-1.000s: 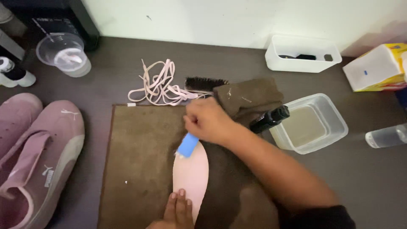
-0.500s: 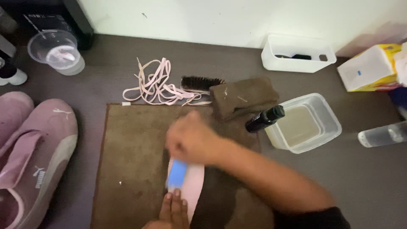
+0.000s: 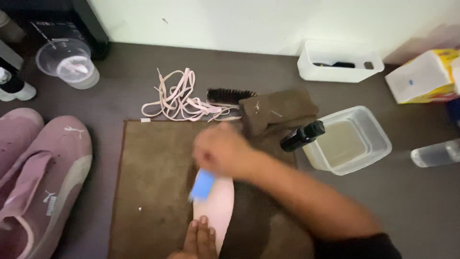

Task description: The person cleans a pink shoe insole by scrubbing it with a blue brush dipped in water from a plastic container. They then wipe the insole with a brown cloth.

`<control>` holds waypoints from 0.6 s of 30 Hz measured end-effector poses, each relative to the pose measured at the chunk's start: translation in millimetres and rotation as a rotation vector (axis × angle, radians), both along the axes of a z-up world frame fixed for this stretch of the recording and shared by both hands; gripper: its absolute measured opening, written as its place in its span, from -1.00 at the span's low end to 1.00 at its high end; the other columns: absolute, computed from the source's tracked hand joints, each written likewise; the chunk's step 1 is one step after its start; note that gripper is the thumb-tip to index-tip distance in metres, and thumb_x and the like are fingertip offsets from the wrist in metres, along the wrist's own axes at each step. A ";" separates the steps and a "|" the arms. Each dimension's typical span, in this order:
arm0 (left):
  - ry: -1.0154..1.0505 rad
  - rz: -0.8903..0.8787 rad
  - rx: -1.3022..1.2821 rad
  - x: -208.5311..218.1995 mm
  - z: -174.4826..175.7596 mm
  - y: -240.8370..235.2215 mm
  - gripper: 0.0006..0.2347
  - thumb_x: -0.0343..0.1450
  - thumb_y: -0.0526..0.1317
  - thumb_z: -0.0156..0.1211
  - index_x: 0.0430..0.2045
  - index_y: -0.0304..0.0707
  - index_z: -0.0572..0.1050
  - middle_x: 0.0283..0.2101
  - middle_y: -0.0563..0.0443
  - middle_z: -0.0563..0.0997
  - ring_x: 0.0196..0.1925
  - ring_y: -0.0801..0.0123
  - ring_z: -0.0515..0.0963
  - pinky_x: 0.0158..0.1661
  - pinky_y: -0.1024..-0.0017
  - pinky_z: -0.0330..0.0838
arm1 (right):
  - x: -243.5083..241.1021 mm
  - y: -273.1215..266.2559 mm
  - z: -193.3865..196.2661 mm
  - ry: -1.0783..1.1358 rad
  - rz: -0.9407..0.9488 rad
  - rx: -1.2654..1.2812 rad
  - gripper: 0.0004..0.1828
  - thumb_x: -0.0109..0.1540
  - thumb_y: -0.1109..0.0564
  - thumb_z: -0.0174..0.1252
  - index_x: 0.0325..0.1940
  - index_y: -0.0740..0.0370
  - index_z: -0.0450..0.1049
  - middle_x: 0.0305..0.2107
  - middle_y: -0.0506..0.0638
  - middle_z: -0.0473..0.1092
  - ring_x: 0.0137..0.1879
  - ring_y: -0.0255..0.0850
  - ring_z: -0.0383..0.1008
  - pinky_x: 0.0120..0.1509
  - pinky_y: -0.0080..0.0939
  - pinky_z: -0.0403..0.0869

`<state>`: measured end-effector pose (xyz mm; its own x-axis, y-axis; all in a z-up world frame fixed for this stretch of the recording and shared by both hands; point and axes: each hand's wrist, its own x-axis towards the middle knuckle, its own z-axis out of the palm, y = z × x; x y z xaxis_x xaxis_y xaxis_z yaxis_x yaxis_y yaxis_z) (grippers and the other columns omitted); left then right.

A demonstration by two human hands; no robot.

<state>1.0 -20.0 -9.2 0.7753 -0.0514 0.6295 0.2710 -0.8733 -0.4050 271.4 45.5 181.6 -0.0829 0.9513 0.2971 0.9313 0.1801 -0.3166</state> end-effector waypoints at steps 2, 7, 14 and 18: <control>0.071 -0.061 0.068 -5.1 19.7 12.1 -0.77 0.48 -0.44 0.09 0.02 -0.51 0.42 0.03 -0.47 0.61 -0.01 -0.27 0.65 -0.22 0.10 0.62 | 20.4 1.3 -3.0 0.037 -0.095 0.070 -0.77 0.11 0.10 0.12 -0.55 -0.07 0.19 -0.57 -0.17 0.29 -0.36 -0.08 0.37 -0.25 0.02 0.14; 0.060 -0.094 0.061 -1.6 -6.8 -5.0 -0.79 0.52 -0.48 -0.02 0.02 -0.65 0.38 0.04 -0.63 0.57 0.01 -0.44 0.62 -0.03 -0.02 0.58 | -19.2 -6.9 8.4 -0.061 -0.158 0.017 -0.79 0.01 0.12 0.12 -0.69 -0.15 0.32 -0.65 -0.23 0.37 -0.41 -0.09 0.42 -0.31 0.10 0.14; 0.004 -0.103 0.148 -0.6 -0.2 19.1 -0.80 0.47 -0.47 0.06 -0.04 -0.58 0.43 -0.03 -0.51 0.62 -0.09 -0.31 0.66 -0.22 0.06 0.63 | 20.6 4.1 -9.1 0.080 -0.105 0.154 -0.80 0.07 0.18 0.11 -0.56 -0.02 0.24 -0.57 -0.12 0.33 -0.40 -0.06 0.37 -0.32 0.03 0.21; -0.122 0.015 -0.048 3.4 -11.2 -1.3 -0.73 0.52 -0.44 0.02 0.13 -0.50 0.31 0.09 -0.44 0.59 0.05 -0.29 0.64 -0.29 0.03 0.57 | -28.3 -5.9 1.7 0.043 -0.028 -0.024 -0.87 0.01 0.09 0.13 -0.57 -0.17 0.34 -0.56 -0.23 0.34 -0.34 -0.13 0.40 -0.23 0.06 0.09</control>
<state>4.4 -21.3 -20.4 0.6933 -0.0074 0.7207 0.3291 -0.8864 -0.3257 243.1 39.6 183.3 -0.0436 0.9599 0.2768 0.9214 0.1457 -0.3602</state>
